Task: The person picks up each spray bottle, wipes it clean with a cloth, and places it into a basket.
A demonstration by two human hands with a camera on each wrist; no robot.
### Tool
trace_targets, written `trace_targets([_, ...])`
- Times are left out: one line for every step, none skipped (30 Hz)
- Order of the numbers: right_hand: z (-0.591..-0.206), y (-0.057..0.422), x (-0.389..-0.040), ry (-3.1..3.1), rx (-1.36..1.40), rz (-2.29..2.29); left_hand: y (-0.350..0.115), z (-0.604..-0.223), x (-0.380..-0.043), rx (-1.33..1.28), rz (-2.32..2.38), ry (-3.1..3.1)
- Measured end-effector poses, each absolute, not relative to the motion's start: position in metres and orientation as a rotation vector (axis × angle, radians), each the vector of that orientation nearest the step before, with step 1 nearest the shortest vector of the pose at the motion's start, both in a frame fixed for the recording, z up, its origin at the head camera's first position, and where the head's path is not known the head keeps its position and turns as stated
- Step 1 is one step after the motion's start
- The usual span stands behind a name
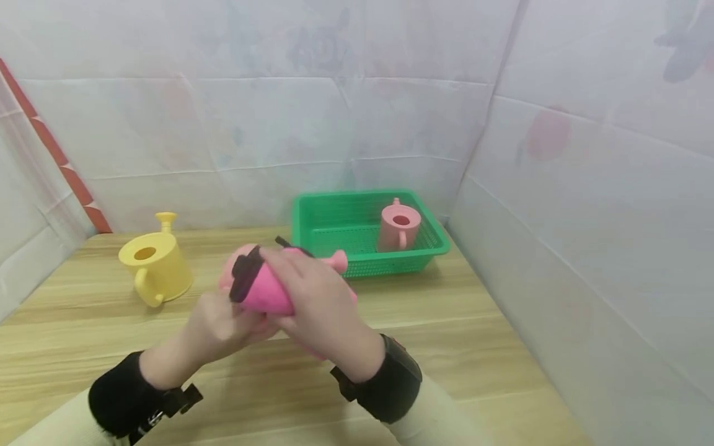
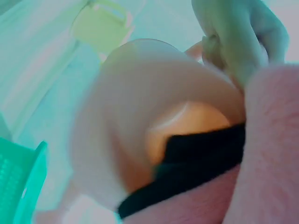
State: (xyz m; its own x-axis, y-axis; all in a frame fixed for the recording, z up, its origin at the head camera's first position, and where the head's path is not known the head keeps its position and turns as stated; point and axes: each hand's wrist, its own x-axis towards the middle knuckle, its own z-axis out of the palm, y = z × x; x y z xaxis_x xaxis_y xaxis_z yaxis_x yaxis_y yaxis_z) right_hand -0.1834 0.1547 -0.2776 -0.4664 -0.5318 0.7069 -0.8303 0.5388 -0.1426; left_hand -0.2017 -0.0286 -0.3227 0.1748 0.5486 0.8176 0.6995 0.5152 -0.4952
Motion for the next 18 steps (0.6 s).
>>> trace_targets([-0.278,0.158,-0.184,-2.105,1.073,0.703,-0.025,-0.321,-0.204,-1.095,-0.193,-1.494])
trace_targets([-0.279,0.162,-0.186,-2.051,1.043,0.770,-0.022,-0.319,-0.207,-1.054,-0.237,-1.505])
trace_targets([-0.281,0.165,-0.188,-2.016,1.012,0.842,-0.018,-0.318,-0.210,-1.013,-0.287,-1.520])
trace_targets([-0.283,0.169,-0.190,-1.991,0.979,0.923,-0.013,-0.317,-0.213,-0.982,-0.352,-1.537])
trace_targets([-0.287,0.173,-0.193,-1.978,0.939,0.995,-0.009,-0.317,-0.217,-0.954,-0.423,-1.555])
trace_targets([-0.290,0.177,-0.195,-1.967,0.901,1.069,-0.004,-0.317,-0.222,-0.928,-0.503,-1.574])
trace_targets([-0.293,0.181,-0.197,-1.966,0.855,1.129,0.000,-0.317,-0.226,-0.897,-0.588,-1.593])
trace_targets([-0.295,0.185,-0.198,-1.971,0.808,1.180,0.005,-0.317,-0.230,-0.860,-0.676,-1.623])
trace_targets([-0.298,0.189,-0.199,-1.979,0.761,1.235,0.010,-0.317,-0.235,-0.819,-0.768,-1.656])
trace_targets([-0.301,0.192,-0.200,-1.987,0.704,1.287,0.015,-0.317,-0.240,-0.767,-0.862,-1.692])
trace_targets([-0.303,0.196,-0.200,-2.001,0.644,1.340,0.020,-0.316,-0.245,-0.711,-0.974,-1.730])
trace_targets([-0.305,0.200,-0.199,-2.009,0.588,1.411,0.025,-0.314,-0.250,-0.649,-1.098,-1.766])
trace_targets([-0.306,0.203,-0.198,-2.014,0.531,1.483,0.029,-0.313,-0.255,-0.584,-1.227,-1.794])
trace_targets([-0.308,0.206,-0.196,-2.012,0.472,1.557,0.033,-0.312,-0.260,-0.525,-1.352,-1.808])
trace_targets([-0.310,0.208,-0.195,-2.005,0.415,1.629,0.037,-0.311,-0.265,-0.468,-1.475,-1.810])
trace_targets([-0.312,0.211,-0.194,-1.991,0.356,1.699,0.040,-0.310,-0.269,-0.413,-1.585,-1.803])
trace_targets([-0.313,0.212,-0.193,-1.968,0.312,1.778,0.044,-0.309,-0.273,-0.368,-1.682,-1.796])
trace_targets([-0.315,0.214,-0.191,-1.937,0.278,1.849,0.047,-0.310,-0.278,-0.337,-1.759,-1.792])
